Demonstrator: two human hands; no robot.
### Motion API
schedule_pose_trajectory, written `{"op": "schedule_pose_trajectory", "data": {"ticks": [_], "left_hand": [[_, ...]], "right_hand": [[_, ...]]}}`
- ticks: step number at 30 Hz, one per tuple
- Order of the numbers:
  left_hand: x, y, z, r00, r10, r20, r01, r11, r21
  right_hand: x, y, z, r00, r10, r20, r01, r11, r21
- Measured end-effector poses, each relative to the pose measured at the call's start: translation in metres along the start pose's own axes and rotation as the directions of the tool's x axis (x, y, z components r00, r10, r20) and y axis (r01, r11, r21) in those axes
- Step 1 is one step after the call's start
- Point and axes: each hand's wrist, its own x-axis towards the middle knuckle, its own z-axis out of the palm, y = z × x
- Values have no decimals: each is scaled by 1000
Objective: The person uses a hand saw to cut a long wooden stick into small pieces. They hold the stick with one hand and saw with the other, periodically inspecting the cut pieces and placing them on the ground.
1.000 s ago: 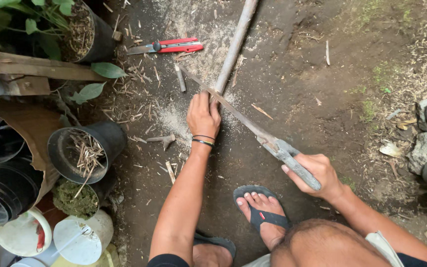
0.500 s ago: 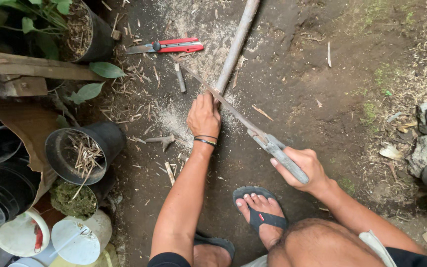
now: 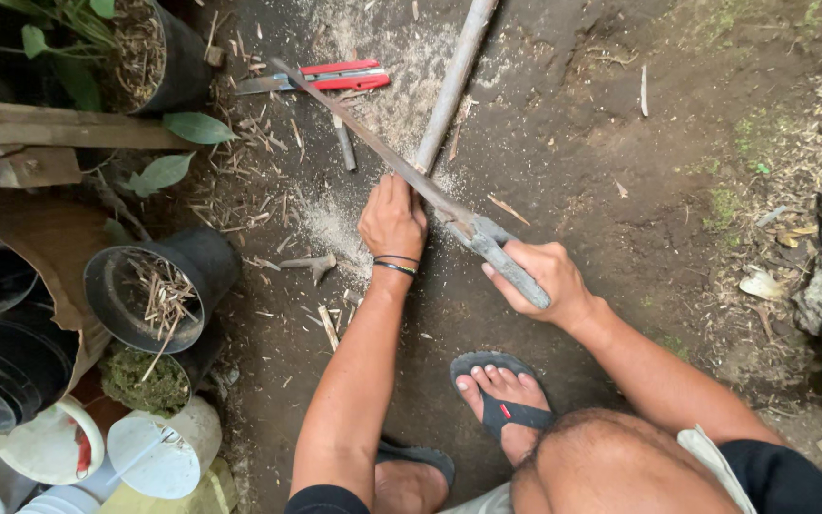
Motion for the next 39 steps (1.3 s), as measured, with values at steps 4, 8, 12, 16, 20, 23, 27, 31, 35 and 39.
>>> {"op": "schedule_pose_trajectory", "data": {"ticks": [4,8,12,16,20,23,27,31,35,39], "left_hand": [[6,7,-9,1000,7,-18,-7,1000,-20],[7,8,-9,1000,-6,10,6,1000,-3],[4,7,-9,999,-9,37,8,1000,25],[3,5,-7,1000,2,17,-2,1000,19],[3,3,-4,998,-50,36,49,999,5],[5,1,-3,999,26,31,-26,1000,5],[1,-2,-7,999,45,3,-45,998,34],[3,2,-3,998,-42,44,42,999,-8],[6,-4,-10,990,-119,75,128,983,-131],[9,-2,-15,993,-88,78,98,987,-125]], "right_hand": [[-27,0,-13,1000,-14,-1,14,1000,-12],[-55,-2,-31,998,55,30,-54,998,-25],[-41,-4,-30,997,61,37,-60,998,-29],[8,2,-6,1000,-3,25,3,1000,-3],[16,13,3,1000,-4,22,3,999,49],[-15,18,-6,999,-49,1,49,999,11],[-71,16,-25,998,-68,7,69,997,-46],[-94,14,-29,998,68,-6,-68,997,-44],[-86,10,-27,999,48,-18,-49,998,-29],[-82,-6,-33,999,44,-19,-45,998,-54]]}}
